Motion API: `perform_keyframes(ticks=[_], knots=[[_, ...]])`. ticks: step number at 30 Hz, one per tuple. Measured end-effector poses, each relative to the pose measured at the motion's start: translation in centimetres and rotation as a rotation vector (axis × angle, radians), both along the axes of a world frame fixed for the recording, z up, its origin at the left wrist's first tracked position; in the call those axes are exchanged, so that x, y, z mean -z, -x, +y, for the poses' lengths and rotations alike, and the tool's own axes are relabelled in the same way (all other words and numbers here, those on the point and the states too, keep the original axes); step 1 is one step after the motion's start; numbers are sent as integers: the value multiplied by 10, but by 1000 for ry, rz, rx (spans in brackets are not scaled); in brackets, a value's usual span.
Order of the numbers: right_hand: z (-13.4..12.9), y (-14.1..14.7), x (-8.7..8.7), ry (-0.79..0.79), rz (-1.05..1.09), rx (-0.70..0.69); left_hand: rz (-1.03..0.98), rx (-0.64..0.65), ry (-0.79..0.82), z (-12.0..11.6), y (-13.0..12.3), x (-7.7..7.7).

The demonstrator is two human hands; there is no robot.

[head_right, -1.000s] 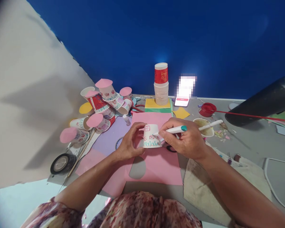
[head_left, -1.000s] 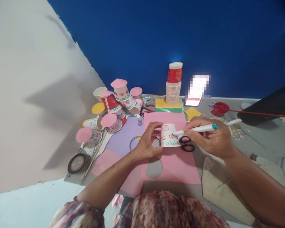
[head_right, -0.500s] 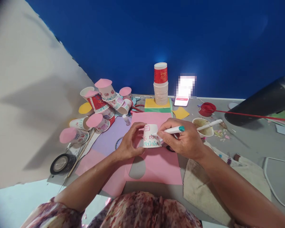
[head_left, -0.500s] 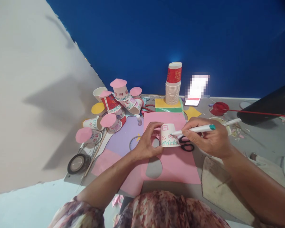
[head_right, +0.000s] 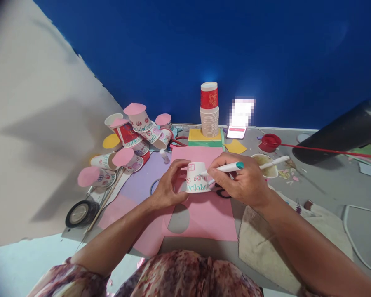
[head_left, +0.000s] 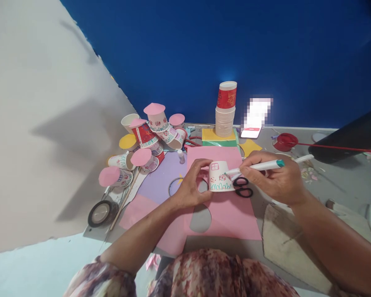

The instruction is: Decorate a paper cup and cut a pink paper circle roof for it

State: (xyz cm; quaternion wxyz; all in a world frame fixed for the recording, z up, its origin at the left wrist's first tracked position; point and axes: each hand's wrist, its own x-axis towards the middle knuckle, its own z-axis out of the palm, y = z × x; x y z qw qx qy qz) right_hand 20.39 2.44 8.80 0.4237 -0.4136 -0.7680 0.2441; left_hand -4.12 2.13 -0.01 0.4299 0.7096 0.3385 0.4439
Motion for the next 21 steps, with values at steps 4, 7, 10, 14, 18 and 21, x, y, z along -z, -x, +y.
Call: perform_keyframes(ticks=[4, 7, 10, 14, 18, 21], knots=[[-2, -2, 3, 1, 42, 46, 0, -2, 8, 1, 0, 1], [-2, -3, 5, -10, 70, 23, -12, -6, 13, 1, 0, 2], [1, -3, 6, -75, 32, 12, -18, -4, 15, 0, 0, 3], [6, -4, 8, -67, -151, -2, -36, 14, 27, -2, -1, 0], [9, -3, 11, 40, -336, -80, -35, 17, 42, -3, -1, -5], [10, -1, 11, 85, -395, -148, 1, 2, 31, -3, 0, -8]])
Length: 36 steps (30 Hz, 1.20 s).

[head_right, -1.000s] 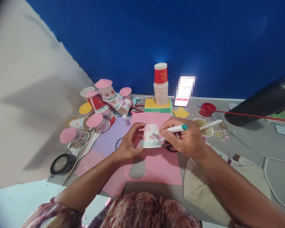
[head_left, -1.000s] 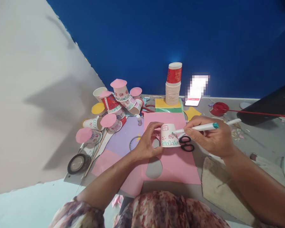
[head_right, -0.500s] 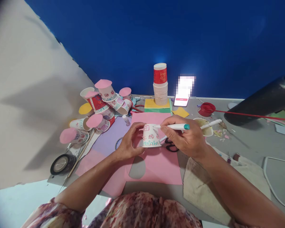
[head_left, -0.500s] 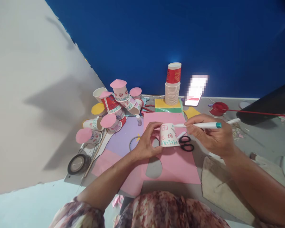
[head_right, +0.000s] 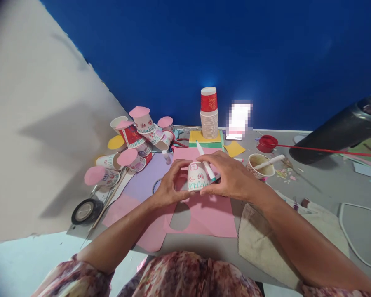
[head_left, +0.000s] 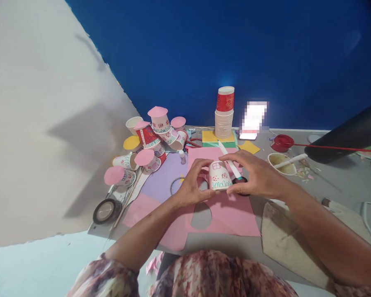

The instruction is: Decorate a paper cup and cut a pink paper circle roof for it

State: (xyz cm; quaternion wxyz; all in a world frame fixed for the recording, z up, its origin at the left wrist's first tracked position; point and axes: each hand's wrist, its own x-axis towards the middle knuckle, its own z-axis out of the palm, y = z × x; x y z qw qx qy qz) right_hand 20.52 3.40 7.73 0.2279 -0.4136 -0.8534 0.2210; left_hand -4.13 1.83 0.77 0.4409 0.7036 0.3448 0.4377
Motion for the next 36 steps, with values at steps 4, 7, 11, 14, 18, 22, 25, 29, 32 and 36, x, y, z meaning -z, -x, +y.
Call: perform_keyframes(ticks=[4, 7, 11, 14, 18, 22, 25, 29, 32, 36], knots=[[0, 1, -2, 56, -21, -30, 35, -9, -19, 0, 1, -1], [1, 1, -1, 89, 9, -4, -3, -11, 21, 0, 1, 0], [5, -2, 4, 127, 107, 56, -123, 38, 135, 1, 0, 4], [8, -5, 9, 158, 129, 60, -180, 54, 192, 2, -1, 6], [12, -9, 14, 143, 195, 30, -127, -9, 180, 3, -2, 6], [10, -9, 14, 7, 361, 56, -8, -104, 94, 3, -3, 7], [5, -7, 12, -137, 481, 71, 27, -114, 80, 3, -4, 8], [1, -8, 6, -228, 554, -5, 26, -114, 87, 3, -4, 7], [-1, -8, 3, -234, 532, -9, 27, -115, 90, 2, -4, 7], [-4, -6, 2, -166, 444, 72, 35, -137, 56, 2, -5, 7]])
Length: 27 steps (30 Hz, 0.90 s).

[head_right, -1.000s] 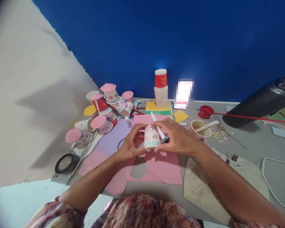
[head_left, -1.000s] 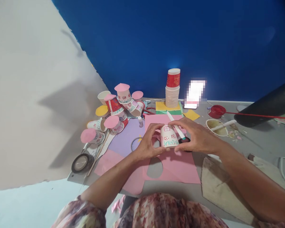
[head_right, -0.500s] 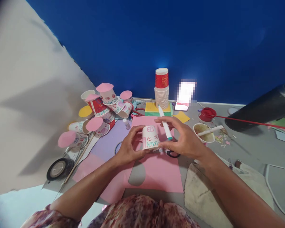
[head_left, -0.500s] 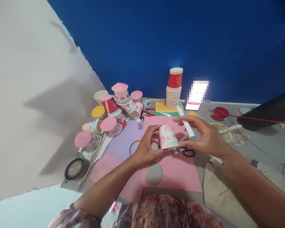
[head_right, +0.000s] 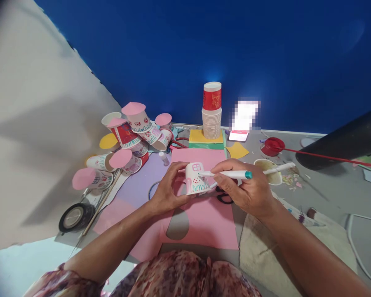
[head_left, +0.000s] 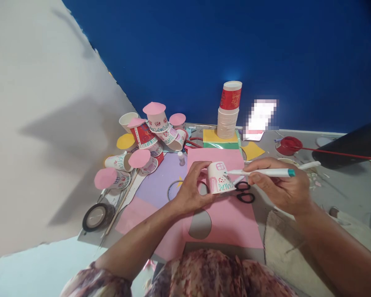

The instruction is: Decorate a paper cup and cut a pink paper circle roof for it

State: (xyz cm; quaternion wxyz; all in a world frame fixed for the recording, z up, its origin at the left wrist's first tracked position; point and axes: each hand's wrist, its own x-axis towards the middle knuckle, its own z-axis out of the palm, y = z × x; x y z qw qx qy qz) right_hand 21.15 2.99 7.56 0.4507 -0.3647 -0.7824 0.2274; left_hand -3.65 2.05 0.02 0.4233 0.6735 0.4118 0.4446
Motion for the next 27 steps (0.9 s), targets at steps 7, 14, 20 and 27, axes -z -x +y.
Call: perform_keyframes(ticks=[7, 14, 20, 27], knots=[[-2, 2, -4, -26, -55, -36, 29, 29, -73, 2, 2, 5], [-2, 3, 1, 84, -47, -61, 43, 36, -103, 1, 2, 0], [-2, 4, 1, 97, -35, -49, 48, 40, -102, 0, 2, -2], [-2, 3, 3, 96, -49, -46, 57, 45, -96, 1, 1, -4]])
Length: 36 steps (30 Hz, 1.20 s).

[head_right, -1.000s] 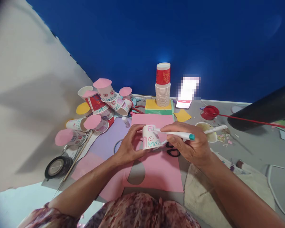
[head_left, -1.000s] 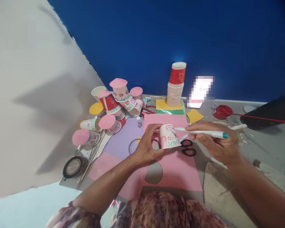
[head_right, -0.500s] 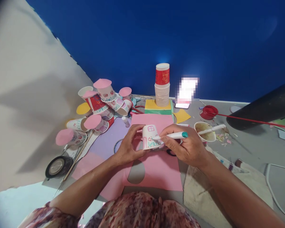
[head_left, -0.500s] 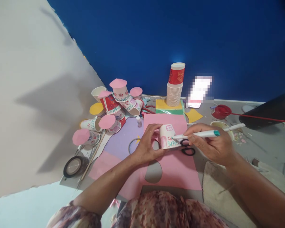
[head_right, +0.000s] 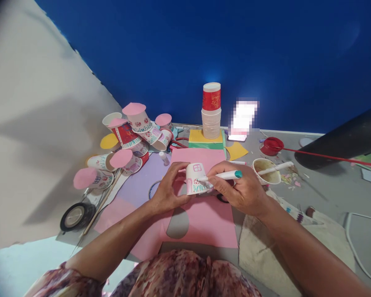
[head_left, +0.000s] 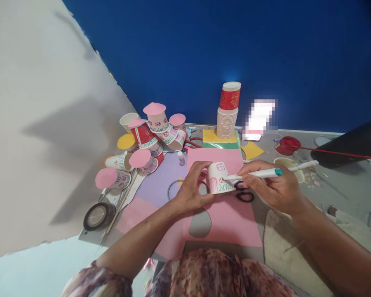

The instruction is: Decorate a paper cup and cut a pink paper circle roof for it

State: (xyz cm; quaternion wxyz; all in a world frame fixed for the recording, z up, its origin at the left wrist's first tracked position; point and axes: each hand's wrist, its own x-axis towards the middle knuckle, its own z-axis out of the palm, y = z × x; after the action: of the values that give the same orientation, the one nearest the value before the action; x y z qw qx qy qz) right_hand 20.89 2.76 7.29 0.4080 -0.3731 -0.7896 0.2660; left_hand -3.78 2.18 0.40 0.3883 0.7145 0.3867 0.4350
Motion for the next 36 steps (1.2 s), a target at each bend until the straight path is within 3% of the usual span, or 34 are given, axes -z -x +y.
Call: perform_keyframes(ticks=[5, 14, 29, 36], knots=[[1, -2, -3, -59, -7, 62, 3, 2, -16, 0, 1, 3], [1, 1, -9, -44, -17, 23, 13, 8, 4, -1, 1, -1], [-1, 1, 1, 73, 20, 25, 10, 24, -7, 0, 2, 2], [-1, 1, 3, 58, 16, 28, 17, 23, 14, -1, 1, -2]])
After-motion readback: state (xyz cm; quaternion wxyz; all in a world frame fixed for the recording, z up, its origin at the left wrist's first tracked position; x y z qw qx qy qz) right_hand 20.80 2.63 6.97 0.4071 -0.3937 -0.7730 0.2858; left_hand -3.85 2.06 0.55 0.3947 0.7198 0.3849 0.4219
